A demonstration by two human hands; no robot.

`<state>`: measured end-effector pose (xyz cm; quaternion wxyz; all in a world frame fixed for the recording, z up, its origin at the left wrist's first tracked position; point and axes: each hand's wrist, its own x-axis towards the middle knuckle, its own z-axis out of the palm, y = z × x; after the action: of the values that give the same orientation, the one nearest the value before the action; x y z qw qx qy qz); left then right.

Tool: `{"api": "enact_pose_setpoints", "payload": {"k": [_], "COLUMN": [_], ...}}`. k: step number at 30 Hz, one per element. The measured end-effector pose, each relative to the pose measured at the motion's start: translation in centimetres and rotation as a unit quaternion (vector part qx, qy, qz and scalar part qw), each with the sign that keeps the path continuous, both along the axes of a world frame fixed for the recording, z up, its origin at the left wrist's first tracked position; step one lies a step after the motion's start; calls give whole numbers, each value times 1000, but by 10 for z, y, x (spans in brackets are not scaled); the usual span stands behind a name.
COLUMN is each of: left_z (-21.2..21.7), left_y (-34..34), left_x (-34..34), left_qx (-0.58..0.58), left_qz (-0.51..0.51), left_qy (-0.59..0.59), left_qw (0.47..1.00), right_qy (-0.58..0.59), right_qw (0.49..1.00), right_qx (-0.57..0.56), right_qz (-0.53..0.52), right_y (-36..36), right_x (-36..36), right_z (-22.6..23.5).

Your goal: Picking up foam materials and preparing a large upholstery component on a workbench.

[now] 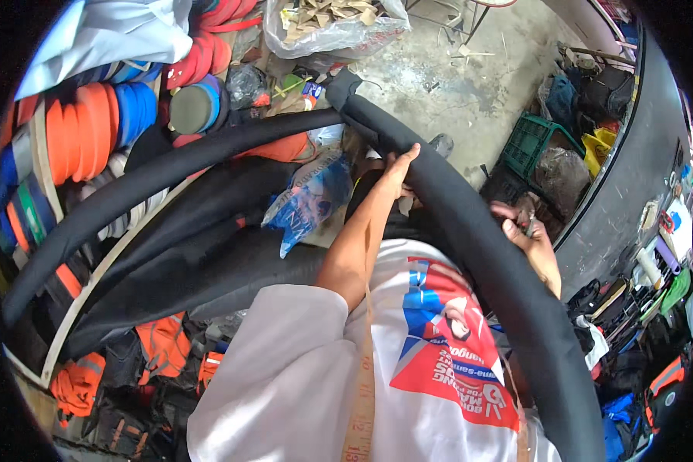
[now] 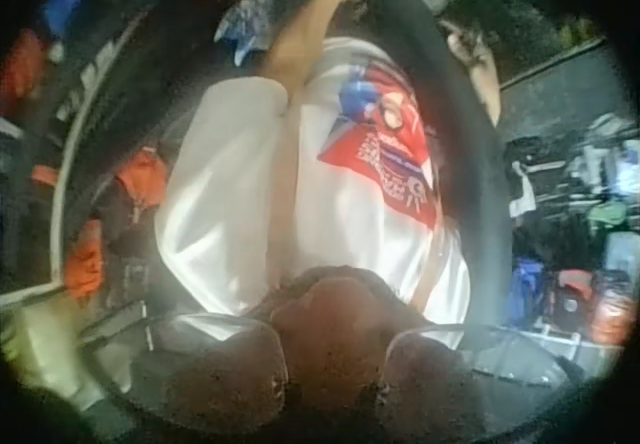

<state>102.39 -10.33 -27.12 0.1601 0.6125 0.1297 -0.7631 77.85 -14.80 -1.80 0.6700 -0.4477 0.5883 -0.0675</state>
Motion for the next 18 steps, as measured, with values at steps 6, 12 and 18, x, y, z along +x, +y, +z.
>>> {"api": "enact_pose_setpoints", "payload": {"k": [6, 12, 18], "left_z": [-47, 10, 14], "left_y": [25, 22, 37], "left_x": [-23, -46, -80], "left_qx": [59, -82, -66], "left_qz": [229, 227, 197], "left_qy": [285, 0, 2], "left_qw": [929, 971, 978], "right_qy": [-21, -15, 40], "right_qw": [978, 987, 984], "right_qx": [190, 148, 147], "right_qz": [-80, -60, -96], "right_y": [17, 76, 94], "right_x": [-25, -20, -46], "right_z": [-21, -18, 47]}}
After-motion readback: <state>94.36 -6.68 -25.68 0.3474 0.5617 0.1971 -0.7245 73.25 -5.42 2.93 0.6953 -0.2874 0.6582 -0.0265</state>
